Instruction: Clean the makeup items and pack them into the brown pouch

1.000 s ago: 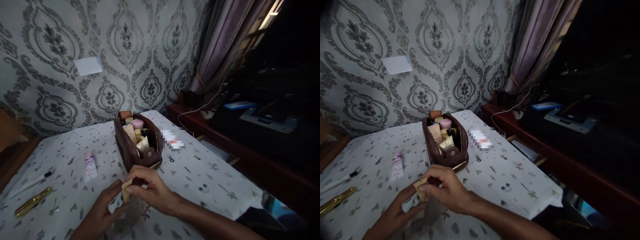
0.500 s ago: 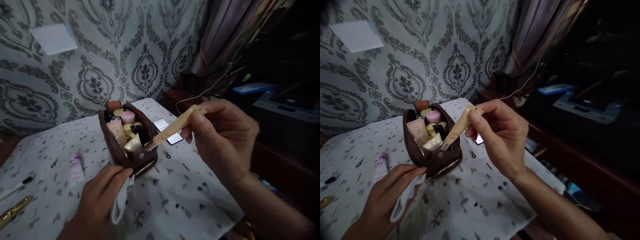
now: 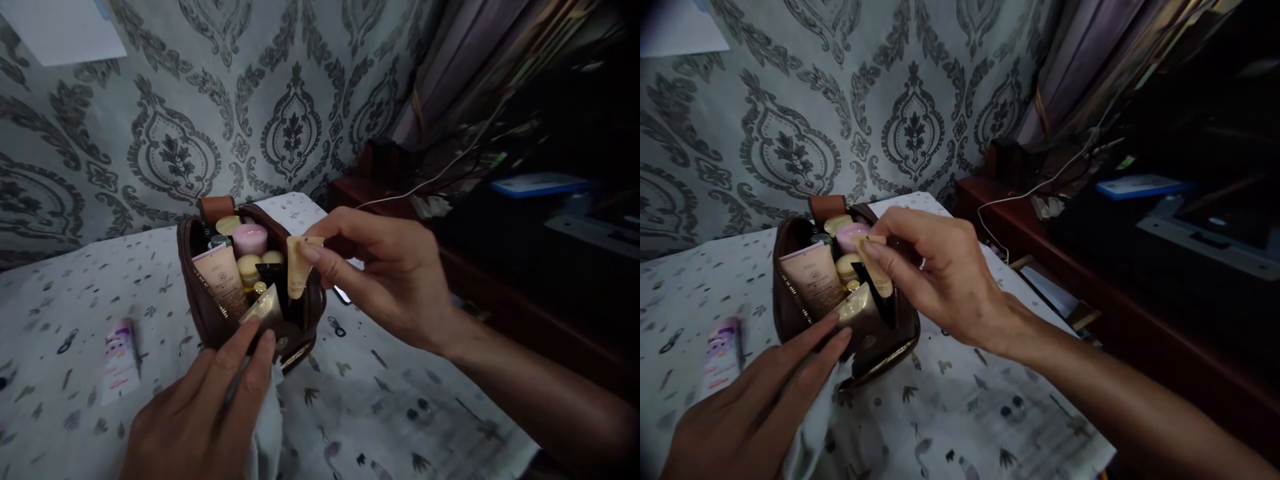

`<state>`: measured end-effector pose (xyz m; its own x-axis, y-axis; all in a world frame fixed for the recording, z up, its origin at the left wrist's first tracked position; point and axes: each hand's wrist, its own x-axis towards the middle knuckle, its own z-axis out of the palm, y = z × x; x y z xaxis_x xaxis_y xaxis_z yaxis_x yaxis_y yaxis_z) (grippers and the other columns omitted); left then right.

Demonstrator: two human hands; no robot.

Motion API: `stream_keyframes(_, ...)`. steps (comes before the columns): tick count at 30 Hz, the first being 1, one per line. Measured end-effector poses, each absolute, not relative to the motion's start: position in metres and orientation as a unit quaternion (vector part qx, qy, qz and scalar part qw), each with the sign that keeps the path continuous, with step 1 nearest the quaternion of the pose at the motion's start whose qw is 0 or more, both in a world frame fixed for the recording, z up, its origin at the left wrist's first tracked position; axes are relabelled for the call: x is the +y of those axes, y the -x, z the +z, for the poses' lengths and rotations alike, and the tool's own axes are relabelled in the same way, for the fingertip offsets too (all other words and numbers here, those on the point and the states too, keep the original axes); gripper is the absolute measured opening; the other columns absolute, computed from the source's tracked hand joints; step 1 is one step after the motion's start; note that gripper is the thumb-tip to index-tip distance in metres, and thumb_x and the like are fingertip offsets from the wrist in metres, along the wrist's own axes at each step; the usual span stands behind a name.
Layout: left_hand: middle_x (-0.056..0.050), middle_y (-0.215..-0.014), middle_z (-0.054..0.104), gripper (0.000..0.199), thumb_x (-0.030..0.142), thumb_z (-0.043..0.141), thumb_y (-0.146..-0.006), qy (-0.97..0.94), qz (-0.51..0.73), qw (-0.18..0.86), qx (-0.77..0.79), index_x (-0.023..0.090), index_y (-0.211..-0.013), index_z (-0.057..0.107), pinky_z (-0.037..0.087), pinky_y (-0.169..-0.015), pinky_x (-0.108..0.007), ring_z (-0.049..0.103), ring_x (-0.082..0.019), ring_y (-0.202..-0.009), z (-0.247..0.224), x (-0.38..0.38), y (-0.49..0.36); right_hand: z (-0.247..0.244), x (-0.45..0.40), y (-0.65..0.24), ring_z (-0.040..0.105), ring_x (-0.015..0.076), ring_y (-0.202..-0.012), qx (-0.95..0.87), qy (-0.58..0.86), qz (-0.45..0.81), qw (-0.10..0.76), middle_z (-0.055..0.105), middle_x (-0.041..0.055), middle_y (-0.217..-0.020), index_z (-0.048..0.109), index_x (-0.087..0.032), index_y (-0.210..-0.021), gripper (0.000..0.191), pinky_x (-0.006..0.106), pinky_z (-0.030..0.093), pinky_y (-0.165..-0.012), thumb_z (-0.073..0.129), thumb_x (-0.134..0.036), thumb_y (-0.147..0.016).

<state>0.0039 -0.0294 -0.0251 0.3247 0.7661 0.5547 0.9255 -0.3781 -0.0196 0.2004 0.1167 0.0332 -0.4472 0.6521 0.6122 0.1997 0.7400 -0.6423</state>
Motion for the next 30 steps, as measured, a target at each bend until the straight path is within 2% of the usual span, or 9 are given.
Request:
stream_keyframes(4,-0.009,-0.133,0.067,0.058,0.014,0.036,-0.093,0.786,-0.27,0.169,-0.531,0.026,-0.149,0.047,0.06,-0.064,-0.028,0.074,-0.021,-0.089,-0.036,-0.031,-0.005,0.024,0.122,-0.197,0.058,0.0102,-0.062,-0.833,0.267,0.236,0.423,0.065,-0.0017,-0.07,0.067,-0.021,-0.078,0.031,0.021,0.044,-0.057,0.058,-0.044,-0.096)
stream_keyframes(9,-0.009,-0.131,0.069,0.06,0.014,0.037,-0.091,0.787,-0.268,0.189,-0.522,0.025,-0.149,0.046,0.061,-0.062,-0.031,0.073,-0.022,-0.085,-0.041,-0.031,-0.004,0.013,0.123,-0.194,0.057,0.0102,-0.059,-0.839,0.273,0.247,0.401,0.066,-0.0019,-0.071,0.066,-0.021,-0.086,0.021,0.021,0.041,-0.053,0.059,-0.038,-0.096)
stream_keyframes(14,-0.009,-0.132,0.068,0.057,0.015,0.038,-0.091,0.793,-0.244,0.185,-0.527,0.023,-0.147,0.049,0.058,-0.061,-0.028,0.072,-0.02,-0.085,-0.04,-0.034,-0.004,0.004,0.12,-0.192,0.055,0.0085,-0.056,-0.858,0.27,0.238,0.366,0.067,-0.0026,-0.07,0.066,-0.02,-0.084,0.016,0.02,0.041,-0.054,0.059,-0.028,-0.096)
stream_keyframes(18,-0.009,-0.132,0.068,0.054,0.014,0.039,-0.091,0.799,-0.22,0.186,-0.528,0.021,-0.142,0.054,0.057,-0.06,-0.026,0.072,-0.02,-0.089,-0.04,-0.036,-0.004,-0.001,0.122,-0.19,0.061,0.0111,-0.066,-0.875,0.248,0.214,0.357,0.067,0.0,-0.076,0.067,-0.019,-0.084,0.014,0.022,0.044,-0.062,0.058,-0.022,-0.095)
stream_keyframes(22,-0.01,-0.131,0.069,0.055,0.014,0.038,-0.091,0.796,-0.235,0.182,-0.528,0.023,-0.143,0.053,0.057,-0.062,-0.025,0.072,-0.02,-0.09,-0.043,-0.038,-0.004,-0.002,0.123,-0.19,0.059,0.0113,-0.066,-0.885,0.249,0.193,0.342,0.066,0.0008,-0.077,0.067,-0.019,-0.084,0.014,0.022,0.043,-0.061,0.057,-0.019,-0.094)
stream_keyframes(26,-0.01,-0.13,0.069,0.056,0.013,0.039,-0.09,0.793,-0.243,0.187,-0.526,0.023,-0.144,0.051,0.058,-0.064,-0.026,0.073,-0.02,-0.091,-0.046,-0.04,-0.003,0.0,0.123,-0.192,0.061,0.0117,-0.069,-0.881,0.237,0.195,0.359,0.066,0.0007,-0.079,0.066,-0.019,-0.085,0.012,0.023,0.045,-0.063,0.058,-0.017,-0.094)
stream_keyframes(30,-0.009,-0.125,0.072,0.049,0.014,0.04,-0.091,0.799,-0.217,0.203,-0.522,0.022,-0.136,0.058,0.058,-0.062,-0.026,0.073,-0.021,-0.092,-0.04,-0.044,-0.003,0.004,0.123,-0.196,0.06,0.0123,-0.068,-0.862,0.251,0.177,0.403,0.067,0.0011,-0.079,0.067,-0.02,-0.086,0.011,0.024,0.045,-0.062,0.059,-0.019,-0.094)
